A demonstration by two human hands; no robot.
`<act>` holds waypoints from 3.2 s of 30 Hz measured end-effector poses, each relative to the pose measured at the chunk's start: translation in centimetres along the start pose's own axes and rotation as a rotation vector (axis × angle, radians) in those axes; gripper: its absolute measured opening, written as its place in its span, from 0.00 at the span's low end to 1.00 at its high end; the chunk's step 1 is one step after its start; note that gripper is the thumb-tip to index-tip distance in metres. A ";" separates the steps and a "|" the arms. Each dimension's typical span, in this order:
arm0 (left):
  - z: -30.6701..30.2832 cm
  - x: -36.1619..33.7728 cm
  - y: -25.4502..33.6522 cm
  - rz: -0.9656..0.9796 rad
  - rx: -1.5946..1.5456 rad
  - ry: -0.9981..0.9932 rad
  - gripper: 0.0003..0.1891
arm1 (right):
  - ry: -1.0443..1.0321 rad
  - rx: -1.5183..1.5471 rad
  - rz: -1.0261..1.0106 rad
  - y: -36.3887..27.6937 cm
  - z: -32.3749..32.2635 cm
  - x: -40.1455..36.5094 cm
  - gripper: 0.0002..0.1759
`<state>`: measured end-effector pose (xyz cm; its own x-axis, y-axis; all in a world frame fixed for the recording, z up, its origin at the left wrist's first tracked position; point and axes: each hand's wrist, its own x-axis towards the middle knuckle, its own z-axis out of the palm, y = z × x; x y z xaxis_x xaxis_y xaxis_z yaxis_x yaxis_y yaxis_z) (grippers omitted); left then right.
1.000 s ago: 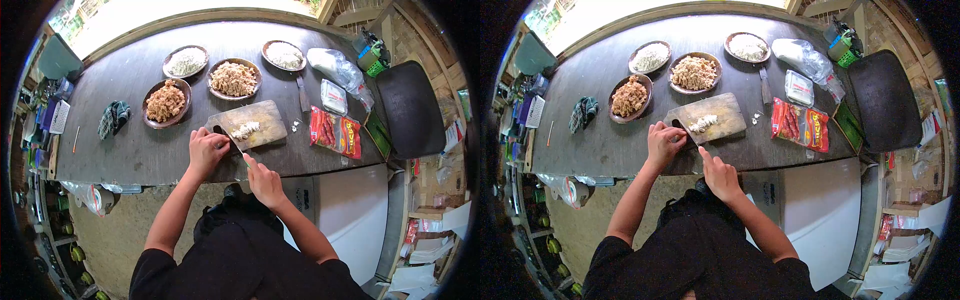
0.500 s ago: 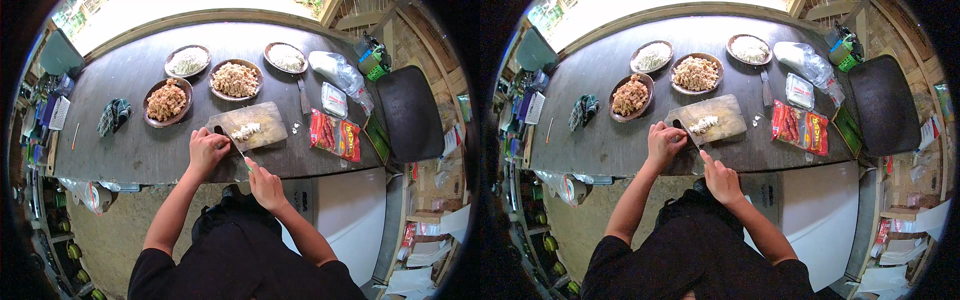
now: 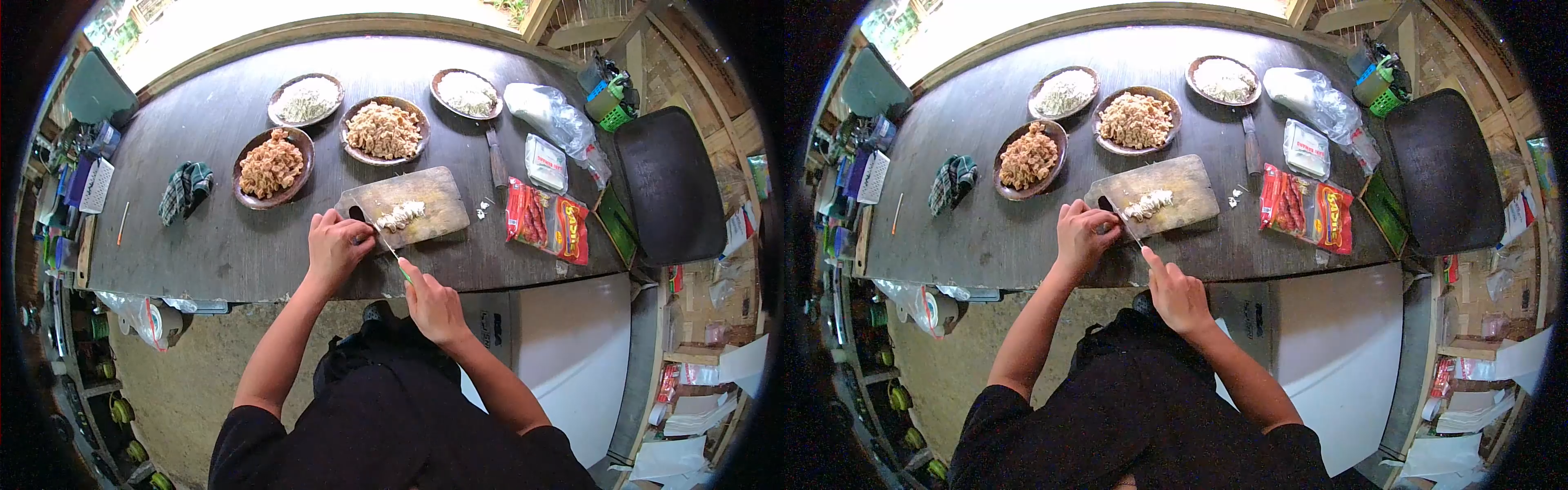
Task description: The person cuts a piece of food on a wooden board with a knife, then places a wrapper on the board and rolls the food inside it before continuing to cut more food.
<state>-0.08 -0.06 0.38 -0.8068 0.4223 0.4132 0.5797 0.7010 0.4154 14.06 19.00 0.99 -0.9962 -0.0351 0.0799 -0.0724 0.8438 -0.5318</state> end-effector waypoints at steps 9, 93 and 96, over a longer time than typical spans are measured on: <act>-0.1 0.0 0.2 0.019 -0.002 0.024 0.05 | 0.017 -0.028 0.014 0.3 1.2 1.2 0.27; 0.2 -0.3 -0.5 0.015 -0.028 0.022 0.04 | 0.072 0.077 -0.018 0.6 0.7 0.6 0.28; 0.1 -0.3 -0.5 0.021 0.001 -0.002 0.04 | 0.025 0.041 -0.003 0.5 0.8 0.0 0.28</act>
<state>-0.18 -0.48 -0.02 -0.7946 0.4385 0.4199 0.5966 0.6925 0.4056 14.01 18.97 0.04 -0.9944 -0.0240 0.1029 -0.0783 0.8210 -0.5655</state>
